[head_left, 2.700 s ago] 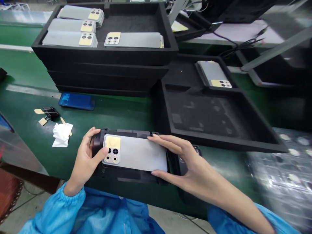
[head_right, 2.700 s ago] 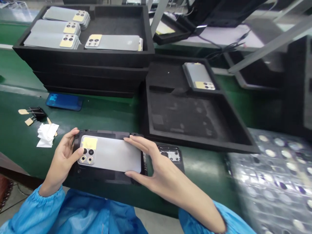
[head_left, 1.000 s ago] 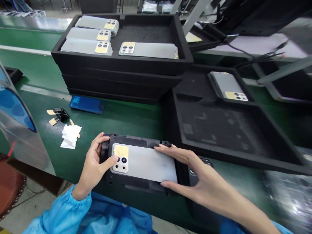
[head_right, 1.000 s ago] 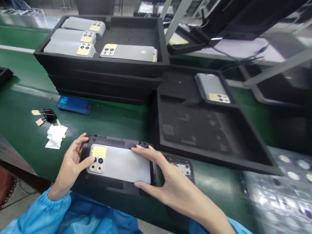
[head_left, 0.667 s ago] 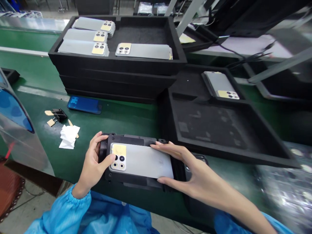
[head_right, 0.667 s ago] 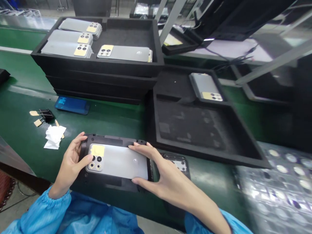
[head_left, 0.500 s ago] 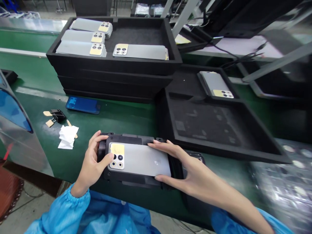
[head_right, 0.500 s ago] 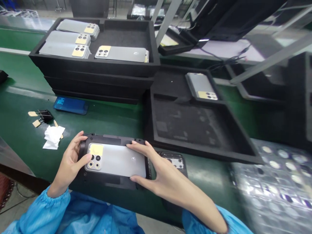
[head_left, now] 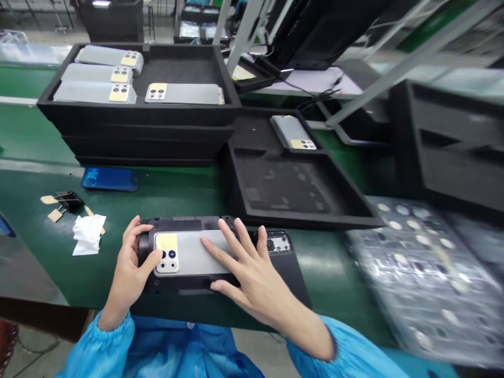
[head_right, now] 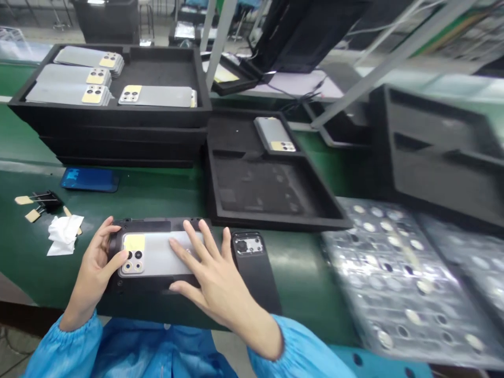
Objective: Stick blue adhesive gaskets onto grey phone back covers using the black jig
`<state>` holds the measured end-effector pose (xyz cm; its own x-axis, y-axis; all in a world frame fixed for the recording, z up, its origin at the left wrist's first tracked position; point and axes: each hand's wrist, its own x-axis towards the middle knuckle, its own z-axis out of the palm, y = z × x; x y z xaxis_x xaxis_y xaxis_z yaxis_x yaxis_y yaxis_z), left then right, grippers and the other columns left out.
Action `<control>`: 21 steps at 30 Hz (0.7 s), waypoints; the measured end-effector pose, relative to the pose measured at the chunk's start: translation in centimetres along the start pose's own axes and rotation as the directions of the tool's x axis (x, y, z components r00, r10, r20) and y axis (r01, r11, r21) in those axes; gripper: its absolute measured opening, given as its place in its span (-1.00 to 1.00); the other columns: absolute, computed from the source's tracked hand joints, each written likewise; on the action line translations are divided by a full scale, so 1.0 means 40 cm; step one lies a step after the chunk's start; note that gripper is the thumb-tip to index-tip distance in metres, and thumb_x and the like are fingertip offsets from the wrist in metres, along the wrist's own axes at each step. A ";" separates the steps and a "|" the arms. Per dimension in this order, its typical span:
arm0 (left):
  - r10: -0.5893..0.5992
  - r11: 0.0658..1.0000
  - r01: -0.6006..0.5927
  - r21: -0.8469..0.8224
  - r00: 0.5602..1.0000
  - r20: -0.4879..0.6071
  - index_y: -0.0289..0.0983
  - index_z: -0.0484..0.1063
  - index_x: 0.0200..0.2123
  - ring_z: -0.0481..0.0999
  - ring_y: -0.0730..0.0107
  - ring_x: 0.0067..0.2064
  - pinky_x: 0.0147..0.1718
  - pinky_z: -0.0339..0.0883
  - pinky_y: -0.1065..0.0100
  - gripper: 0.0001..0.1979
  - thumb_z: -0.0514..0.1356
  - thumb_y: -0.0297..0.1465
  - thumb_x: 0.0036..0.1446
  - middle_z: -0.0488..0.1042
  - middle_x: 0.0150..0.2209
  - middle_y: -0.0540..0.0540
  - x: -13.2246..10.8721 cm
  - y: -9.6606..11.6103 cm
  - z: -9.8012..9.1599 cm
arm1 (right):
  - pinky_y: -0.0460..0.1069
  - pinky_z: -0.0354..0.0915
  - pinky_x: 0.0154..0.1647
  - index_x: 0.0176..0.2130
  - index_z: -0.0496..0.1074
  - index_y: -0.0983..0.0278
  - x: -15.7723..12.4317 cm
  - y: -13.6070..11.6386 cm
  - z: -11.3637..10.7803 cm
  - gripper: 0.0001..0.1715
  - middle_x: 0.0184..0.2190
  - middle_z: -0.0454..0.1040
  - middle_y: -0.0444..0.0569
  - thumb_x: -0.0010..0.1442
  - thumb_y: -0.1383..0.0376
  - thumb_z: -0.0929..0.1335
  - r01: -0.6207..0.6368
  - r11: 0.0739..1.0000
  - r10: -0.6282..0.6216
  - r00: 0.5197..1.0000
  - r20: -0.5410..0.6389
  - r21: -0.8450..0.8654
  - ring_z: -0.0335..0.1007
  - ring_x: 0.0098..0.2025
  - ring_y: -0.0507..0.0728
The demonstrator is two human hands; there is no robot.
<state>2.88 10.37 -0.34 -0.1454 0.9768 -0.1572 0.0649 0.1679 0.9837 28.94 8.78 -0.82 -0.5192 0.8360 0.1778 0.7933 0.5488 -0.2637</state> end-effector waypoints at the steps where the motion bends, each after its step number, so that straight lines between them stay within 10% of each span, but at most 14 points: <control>1: -0.003 1.000 0.003 0.002 1.000 -0.005 -0.18 0.43 -0.01 0.17 -0.08 0.45 0.37 0.13 0.05 -0.56 0.39 -0.22 0.05 0.04 0.48 -0.25 0.003 0.000 -0.001 | 0.68 -0.32 0.37 0.38 0.28 0.14 -0.011 -0.008 0.005 -0.25 0.48 0.09 0.23 0.39 -0.15 0.25 -0.023 0.999 0.021 0.998 -0.057 -0.037 -0.12 0.51 0.59; 10: -0.013 0.999 0.012 -0.035 1.000 -0.015 -0.15 0.41 -0.03 0.16 -0.13 0.45 0.37 0.15 -0.03 -0.51 0.43 -0.19 -0.01 0.07 0.47 -0.20 0.021 0.009 -0.004 | 0.63 -0.28 0.39 0.10 0.50 0.33 0.041 -0.026 0.000 -0.46 0.42 0.20 0.36 0.49 0.04 0.17 -0.308 0.943 0.267 0.928 -0.262 -0.130 0.00 0.49 0.55; 21: -0.011 0.996 0.005 -0.089 0.998 -0.065 -0.10 0.39 0.02 0.10 -0.12 0.48 0.41 0.05 -0.13 -0.47 0.44 -0.20 -0.01 0.15 0.45 -0.16 0.028 0.007 -0.006 | 0.74 -0.07 0.27 0.20 0.45 0.32 -0.032 -0.140 0.016 -0.35 0.40 0.26 0.25 0.43 -0.08 0.23 -0.195 0.980 0.182 0.962 -0.205 -0.042 0.09 0.42 0.69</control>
<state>2.48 11.48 -0.23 -0.2096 0.9643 -0.1618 -0.0236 0.1604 0.9868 24.96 4.65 -0.19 -0.2895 0.9030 0.3174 0.8919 0.3748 -0.2531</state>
